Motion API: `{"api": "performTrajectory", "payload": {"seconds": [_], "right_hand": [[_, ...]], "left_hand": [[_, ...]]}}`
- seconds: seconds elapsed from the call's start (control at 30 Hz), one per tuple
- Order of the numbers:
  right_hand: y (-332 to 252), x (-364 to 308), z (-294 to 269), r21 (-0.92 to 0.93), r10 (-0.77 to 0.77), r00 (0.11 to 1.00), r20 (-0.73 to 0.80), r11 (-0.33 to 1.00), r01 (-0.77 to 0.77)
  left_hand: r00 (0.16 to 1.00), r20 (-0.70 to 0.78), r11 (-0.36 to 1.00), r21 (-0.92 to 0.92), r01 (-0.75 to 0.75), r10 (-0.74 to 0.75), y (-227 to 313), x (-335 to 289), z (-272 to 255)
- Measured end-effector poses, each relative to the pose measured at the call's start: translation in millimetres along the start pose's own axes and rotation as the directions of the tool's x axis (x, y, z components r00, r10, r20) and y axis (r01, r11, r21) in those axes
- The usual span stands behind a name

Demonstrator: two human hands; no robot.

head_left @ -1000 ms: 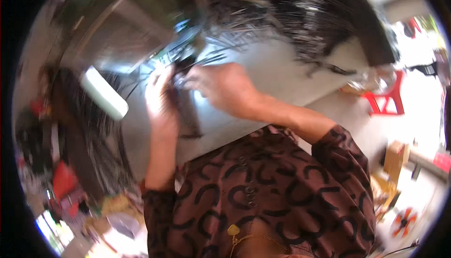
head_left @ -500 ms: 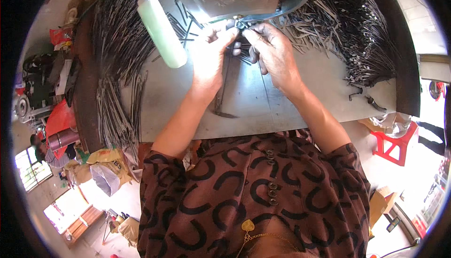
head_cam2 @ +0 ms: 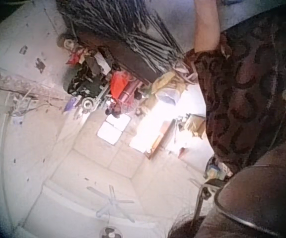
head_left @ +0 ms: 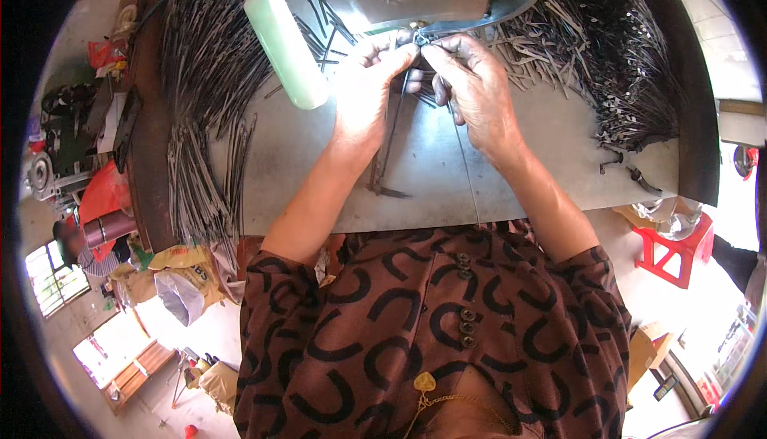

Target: The person assembles wire components with metal components, then crimps them using a crimping machine.

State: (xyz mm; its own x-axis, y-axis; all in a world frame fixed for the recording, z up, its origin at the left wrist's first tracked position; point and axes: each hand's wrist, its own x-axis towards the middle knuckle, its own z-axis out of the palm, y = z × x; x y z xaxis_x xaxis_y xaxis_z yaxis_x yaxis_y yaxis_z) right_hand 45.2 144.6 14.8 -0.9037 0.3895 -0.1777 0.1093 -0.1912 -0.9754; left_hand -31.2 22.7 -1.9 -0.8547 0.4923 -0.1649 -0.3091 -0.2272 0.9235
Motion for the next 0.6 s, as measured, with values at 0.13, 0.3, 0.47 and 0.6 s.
{"api": "performTrajectory", "payload": {"seconds": [0.13, 0.3, 0.47, 0.6], "right_hand": [[1.0, -0.1, 0.3, 0.041, -0.012, 1.0, -0.003, 0.999, 0.012], [-0.7, 2.1, 0.9, 0.017, 0.0, 1.0, 0.002, 1.0, 0.0], [7.5, 13.0, -10.0, 0.031, 0.048, 0.996, 0.077, 0.998, -0.05], [-0.6, 16.5, -14.6, -0.187, 0.002, 0.997, 0.083, 0.982, 0.014]], "left_hand": [[1.0, -0.007, 0.999, -0.052, 0.012, -0.013, 1.6, -1.8, 1.7], [1.0, -0.009, 0.999, -0.052, -0.005, 0.004, 1.4, -2.3, 0.1], [0.998, 0.006, 0.997, 0.044, 0.057, -0.057, 13.9, 4.6, -1.3], [0.993, 0.103, 0.977, 0.21, 0.028, -0.05, 24.9, 12.0, -4.3]]}}
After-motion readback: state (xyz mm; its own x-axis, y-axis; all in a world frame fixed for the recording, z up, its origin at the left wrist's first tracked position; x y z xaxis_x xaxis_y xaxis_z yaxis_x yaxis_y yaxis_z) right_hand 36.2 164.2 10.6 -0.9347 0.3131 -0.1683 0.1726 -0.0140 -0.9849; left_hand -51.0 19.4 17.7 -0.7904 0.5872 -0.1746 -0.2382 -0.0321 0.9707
